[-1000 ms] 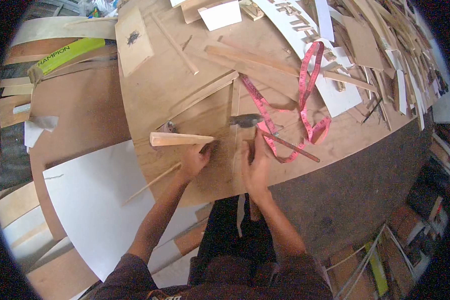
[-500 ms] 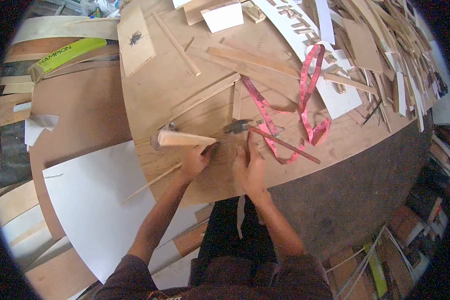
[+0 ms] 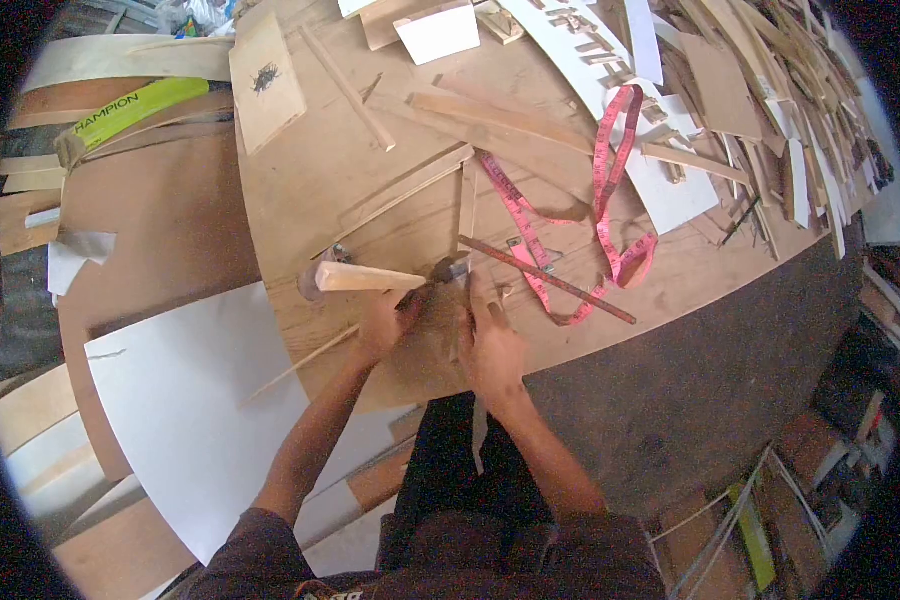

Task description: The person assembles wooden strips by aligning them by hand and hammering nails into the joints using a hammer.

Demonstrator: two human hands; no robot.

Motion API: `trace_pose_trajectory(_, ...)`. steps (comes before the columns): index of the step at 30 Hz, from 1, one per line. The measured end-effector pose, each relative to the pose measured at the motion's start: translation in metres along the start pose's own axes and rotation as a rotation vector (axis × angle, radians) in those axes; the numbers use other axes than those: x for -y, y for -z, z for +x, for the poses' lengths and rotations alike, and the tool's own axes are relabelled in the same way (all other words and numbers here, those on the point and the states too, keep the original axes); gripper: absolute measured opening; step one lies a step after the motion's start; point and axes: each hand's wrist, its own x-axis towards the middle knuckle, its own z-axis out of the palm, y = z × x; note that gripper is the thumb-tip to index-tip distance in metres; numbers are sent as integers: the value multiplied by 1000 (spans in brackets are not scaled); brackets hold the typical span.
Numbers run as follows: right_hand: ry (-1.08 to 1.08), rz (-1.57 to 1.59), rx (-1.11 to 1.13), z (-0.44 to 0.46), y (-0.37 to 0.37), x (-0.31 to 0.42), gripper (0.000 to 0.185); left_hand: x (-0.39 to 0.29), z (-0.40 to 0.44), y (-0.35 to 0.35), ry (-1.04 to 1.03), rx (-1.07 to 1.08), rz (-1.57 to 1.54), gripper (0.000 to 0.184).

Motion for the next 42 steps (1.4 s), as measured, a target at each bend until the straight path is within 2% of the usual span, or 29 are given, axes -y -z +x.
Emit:
trace_pose_trajectory(1,-46,92,-20,2,3,2,54,1,0,2,108,120,-4,29)
trace_pose_trajectory(2,-38,94,-28,8,4,3,54,2,3,2,100,114,0,29)
trace_pose_trajectory(4,16,339,-252,9,4,5,58,-4,1,6,62,109,-2,28)
trace_pose_trajectory(5,-61,379,-252,8,5,9,57,-3,0,5,65,115,-2,28)
trace_pose_trajectory(6,-64,378,-251,5,1,6,57,-2,1,2,-24,18,22,22)
trace_pose_trajectory(7,3,214,-164,3,-5,-2,57,-2,3,0,-113,-84,43,16)
trace_pose_trajectory(8,69,49,-77,1,-6,-6,58,-3,2,0,-114,-87,41,16)
trace_pose_trajectory(9,69,48,-81,-1,-3,-6,58,-4,2,1,-103,-72,38,16)
trace_pose_trajectory(11,-65,162,41,4,2,-4,58,-2,7,3,-105,-63,42,16)
trace_pose_trajectory(12,-62,162,42,5,3,0,58,-3,6,2,-104,-84,44,15)
trace_pose_trajectory(14,-141,250,-167,0,1,9,57,-3,1,1,-96,-92,44,15)
trace_pose_trajectory(15,-87,251,-244,-2,-6,7,57,-4,1,1,-104,-112,34,15)
trace_pose_trajectory(16,-85,249,-243,-2,-10,3,57,-5,2,1,-114,-138,27,16)
trace_pose_trajectory(18,-27,108,-11,-3,-11,-3,57,-7,1,3,-87,-109,17,16)
trace_pose_trajectory(22,-40,311,-123,0,-5,1,57,-1,2,2,-89,-94,63,16)
trace_pose_trajectory(24,-178,356,-183,-4,-7,8,58,5,-2,-3,-99,-97,54,17)
trace_pose_trajectory(25,-176,353,-183,-4,-8,3,58,8,-2,-5,-112,-111,48,17)
trace_pose_trajectory(27,-50,141,-37,-3,-11,-2,59,11,-2,-5,-134,-103,35,17)
trace_pose_trajectory(29,-66,213,-107,1,-4,2,60,13,1,-4,-155,-103,29,16)
trace_pose_trajectory(31,-103,282,-165,-3,-3,6,60,6,-4,-3,-42,-83,7,16)
trace_pose_trajectory(34,-149,232,-99,-5,-8,1,59,13,-5,-2,26,41,-4,26)
trace_pose_trajectory(37,-100,119,13,1,-14,-2,60,10,-4,0,30,42,-17,26)
trace_pose_trajectory(38,-95,204,-109,-1,-14,0,59,9,-3,1,34,40,-13,26)
trace_pose_trajectory(39,-96,287,-231,-4,-15,3,59,7,-1,1,-67,-55,19,21)
trace_pose_trajectory(40,-100,287,-229,-6,-17,3,59,4,0,1,-168,-150,50,17)
trace_pose_trajectory(42,-84,153,-63,-10,-20,1,58,-2,-2,4,-99,-107,37,17)
